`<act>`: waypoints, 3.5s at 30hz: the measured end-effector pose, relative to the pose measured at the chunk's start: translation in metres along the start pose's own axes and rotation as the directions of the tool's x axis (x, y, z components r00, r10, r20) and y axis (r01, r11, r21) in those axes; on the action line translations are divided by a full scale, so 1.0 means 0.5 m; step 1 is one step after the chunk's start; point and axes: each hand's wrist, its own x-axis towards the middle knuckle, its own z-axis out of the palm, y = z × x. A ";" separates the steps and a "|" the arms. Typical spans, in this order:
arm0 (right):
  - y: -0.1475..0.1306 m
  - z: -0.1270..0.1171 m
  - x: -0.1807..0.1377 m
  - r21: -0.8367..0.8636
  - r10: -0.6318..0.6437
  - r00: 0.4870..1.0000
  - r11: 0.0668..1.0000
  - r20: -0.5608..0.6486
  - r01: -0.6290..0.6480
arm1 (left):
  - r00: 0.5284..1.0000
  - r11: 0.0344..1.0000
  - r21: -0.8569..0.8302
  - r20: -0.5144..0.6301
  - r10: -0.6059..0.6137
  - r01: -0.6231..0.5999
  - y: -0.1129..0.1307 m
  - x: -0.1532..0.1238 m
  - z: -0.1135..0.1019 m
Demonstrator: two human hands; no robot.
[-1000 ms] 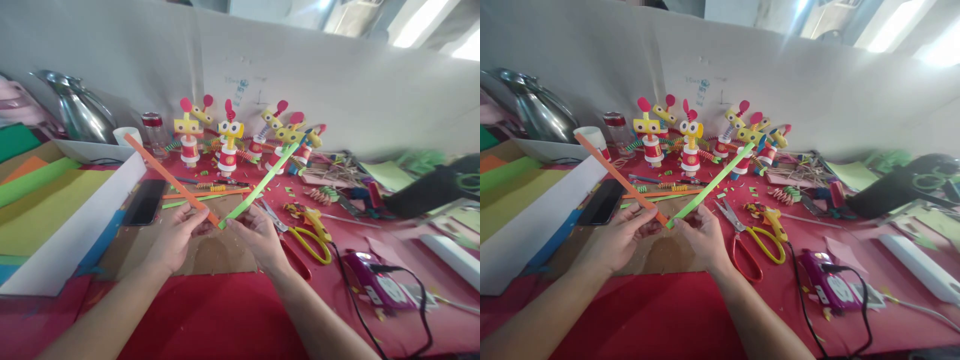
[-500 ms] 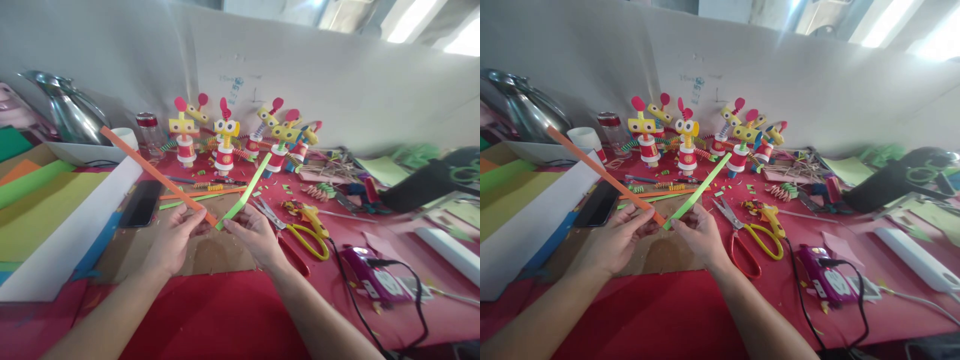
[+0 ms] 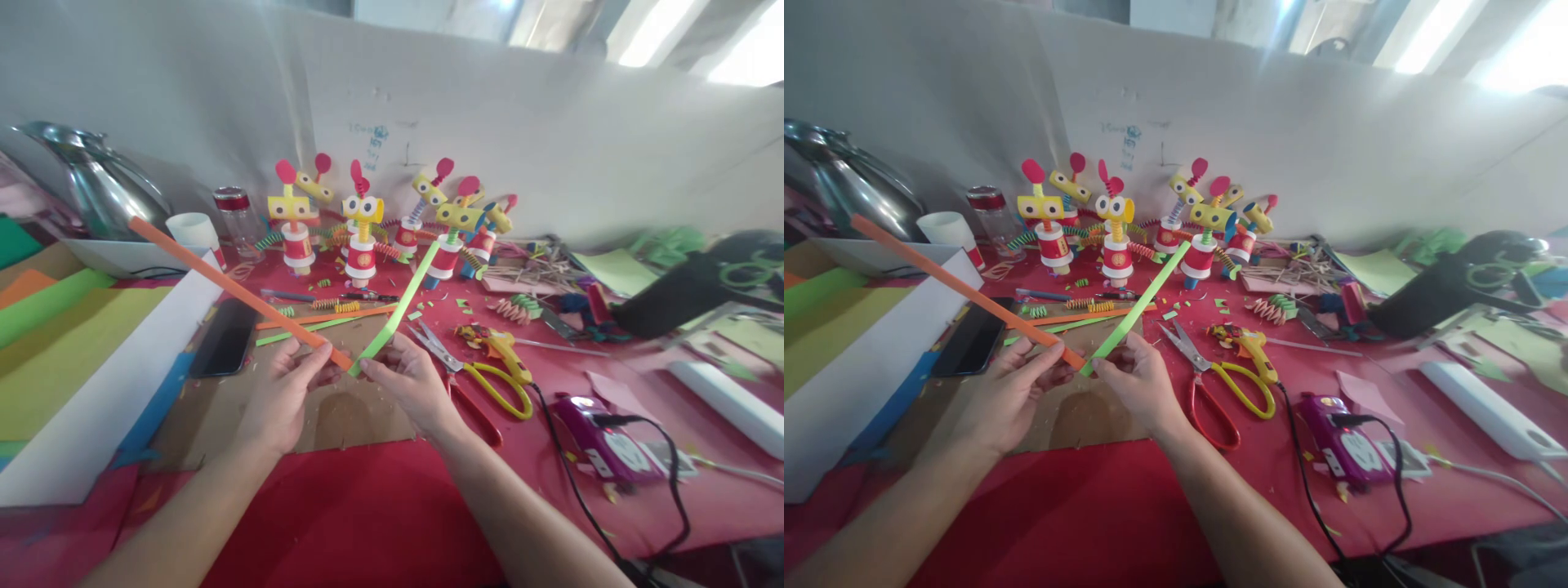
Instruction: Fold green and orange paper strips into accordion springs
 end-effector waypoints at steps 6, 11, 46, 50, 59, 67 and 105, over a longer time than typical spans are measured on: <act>-0.001 0.002 0.000 0.020 -0.014 1.000 1.000 -0.011 0.015 | 0.996 0.998 0.033 0.069 -0.056 0.054 0.000 -0.002 -0.003; -0.001 0.004 -0.001 -0.001 -0.017 1.000 1.000 -0.014 0.017 | 0.990 0.987 0.126 0.079 -0.115 0.104 -0.008 -0.002 -0.004; 0.011 0.017 -0.006 0.097 0.142 0.984 0.987 -0.109 -0.131 | 0.991 0.925 0.374 0.134 0.013 -0.063 -0.005 -0.006 -0.005; 0.010 0.015 -0.003 0.127 0.131 0.988 0.985 -0.084 -0.120 | 0.979 0.936 0.350 0.203 -0.029 -0.045 0.006 0.005 -0.012; 0.027 0.021 -0.002 0.005 0.030 0.998 1.000 -0.056 -0.030 | 0.964 0.953 0.272 0.189 -0.189 0.134 -0.013 0.029 -0.038; 0.044 0.016 0.002 -0.114 0.012 1.000 0.993 -0.028 -0.015 | 0.959 0.930 0.355 0.221 -0.178 0.091 -0.020 0.043 -0.039; -0.006 0.002 -0.001 -0.004 0.022 0.999 1.000 0.029 -0.022 | 0.984 0.977 0.166 0.138 0.112 -0.135 0.005 -0.017 0.010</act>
